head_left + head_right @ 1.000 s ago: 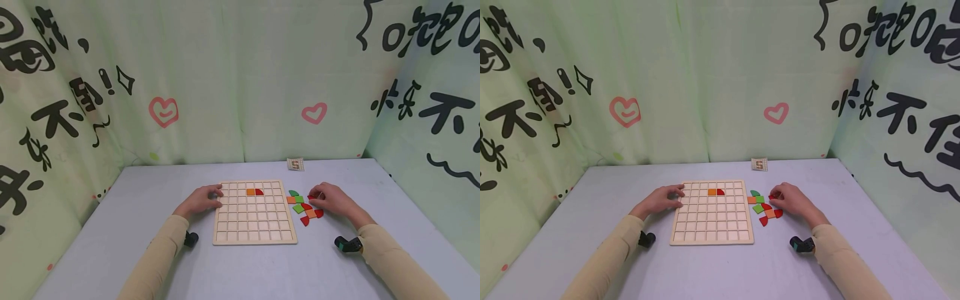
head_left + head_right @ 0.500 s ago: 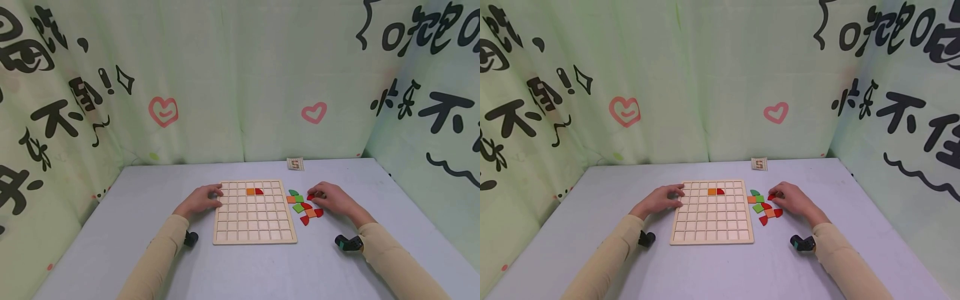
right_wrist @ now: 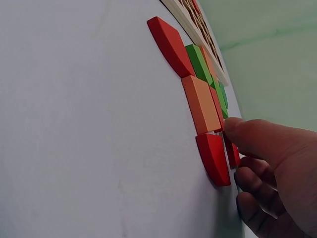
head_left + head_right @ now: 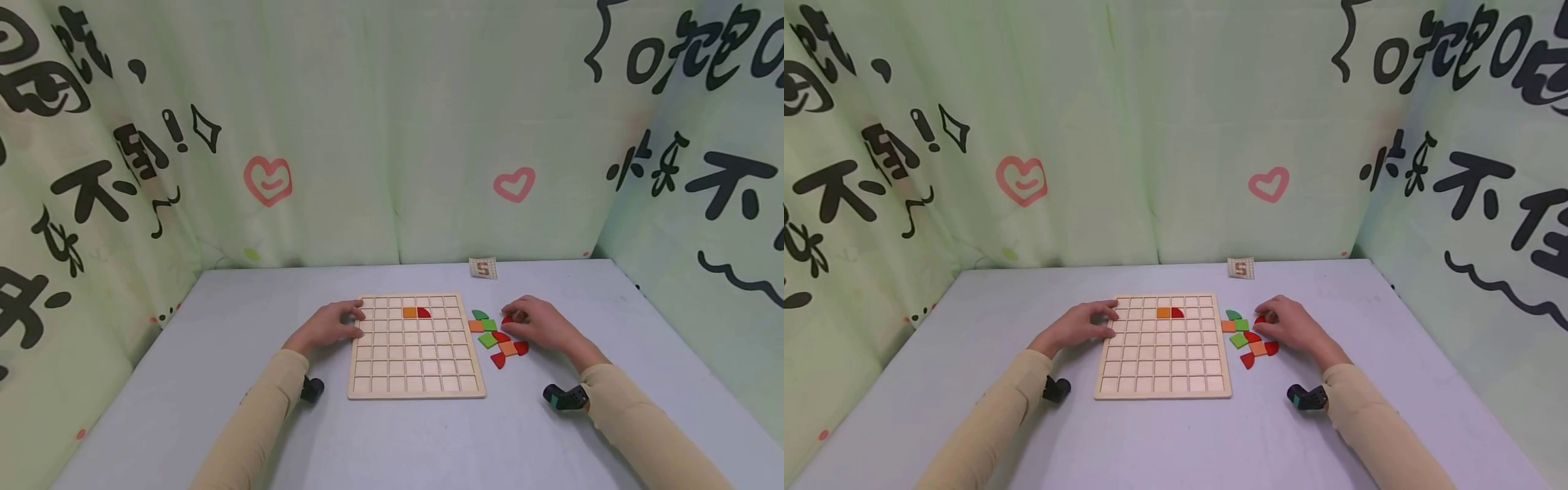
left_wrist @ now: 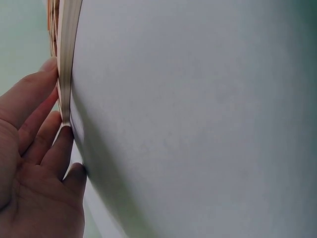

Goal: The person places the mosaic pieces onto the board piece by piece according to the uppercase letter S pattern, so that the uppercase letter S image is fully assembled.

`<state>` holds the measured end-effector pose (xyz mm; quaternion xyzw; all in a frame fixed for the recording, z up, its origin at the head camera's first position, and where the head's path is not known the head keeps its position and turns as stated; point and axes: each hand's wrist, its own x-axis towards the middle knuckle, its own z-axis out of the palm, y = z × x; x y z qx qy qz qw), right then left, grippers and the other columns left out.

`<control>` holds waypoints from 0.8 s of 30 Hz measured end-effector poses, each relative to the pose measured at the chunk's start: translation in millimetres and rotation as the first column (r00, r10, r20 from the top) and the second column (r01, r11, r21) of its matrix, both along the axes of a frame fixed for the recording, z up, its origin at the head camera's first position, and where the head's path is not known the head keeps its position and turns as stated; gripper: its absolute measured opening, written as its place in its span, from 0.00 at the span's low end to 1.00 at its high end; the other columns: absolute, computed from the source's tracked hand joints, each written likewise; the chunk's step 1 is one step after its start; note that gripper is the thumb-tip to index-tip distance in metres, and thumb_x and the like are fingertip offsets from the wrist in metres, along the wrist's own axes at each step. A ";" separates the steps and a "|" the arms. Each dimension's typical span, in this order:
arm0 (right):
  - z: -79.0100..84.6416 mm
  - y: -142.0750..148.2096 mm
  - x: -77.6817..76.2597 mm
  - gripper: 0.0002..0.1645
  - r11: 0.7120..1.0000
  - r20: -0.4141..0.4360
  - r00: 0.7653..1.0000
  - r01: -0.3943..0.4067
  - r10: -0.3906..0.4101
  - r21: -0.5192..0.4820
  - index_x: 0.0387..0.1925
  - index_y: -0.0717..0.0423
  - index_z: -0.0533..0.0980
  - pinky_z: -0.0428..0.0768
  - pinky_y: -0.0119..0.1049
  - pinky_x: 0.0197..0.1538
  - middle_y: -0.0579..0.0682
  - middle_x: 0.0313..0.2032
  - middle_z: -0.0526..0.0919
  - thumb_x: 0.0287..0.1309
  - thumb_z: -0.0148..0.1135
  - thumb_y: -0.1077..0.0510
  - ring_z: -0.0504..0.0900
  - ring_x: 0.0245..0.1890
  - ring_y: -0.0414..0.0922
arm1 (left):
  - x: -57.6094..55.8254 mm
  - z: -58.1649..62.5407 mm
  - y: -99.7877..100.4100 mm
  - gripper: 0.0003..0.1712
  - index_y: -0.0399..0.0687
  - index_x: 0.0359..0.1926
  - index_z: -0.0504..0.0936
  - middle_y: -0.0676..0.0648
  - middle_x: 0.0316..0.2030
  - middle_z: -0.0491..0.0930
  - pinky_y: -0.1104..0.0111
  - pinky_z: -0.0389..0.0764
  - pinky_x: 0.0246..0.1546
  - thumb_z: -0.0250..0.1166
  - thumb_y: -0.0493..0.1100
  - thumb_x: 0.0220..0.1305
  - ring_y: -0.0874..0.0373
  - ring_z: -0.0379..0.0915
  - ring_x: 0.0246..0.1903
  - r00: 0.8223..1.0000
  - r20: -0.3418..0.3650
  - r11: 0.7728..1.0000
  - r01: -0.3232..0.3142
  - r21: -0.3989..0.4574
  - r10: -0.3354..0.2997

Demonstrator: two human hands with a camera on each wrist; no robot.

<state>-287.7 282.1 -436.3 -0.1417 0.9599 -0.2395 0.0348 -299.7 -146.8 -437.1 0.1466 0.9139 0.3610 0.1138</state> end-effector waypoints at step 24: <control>4.8 -2.7 -6.2 0.18 0.999 0.001 0.999 -0.034 0.034 -0.023 0.54 0.63 0.81 0.84 0.50 0.52 0.57 0.47 0.81 0.63 0.66 0.60 0.79 0.47 0.51 | -0.7 -1.1 0.2 0.14 0.46 0.49 0.83 0.47 0.72 0.68 0.51 0.59 0.75 0.71 0.40 0.61 0.45 0.55 0.76 1.000 -0.002 1.000 -0.003 0.008 0.003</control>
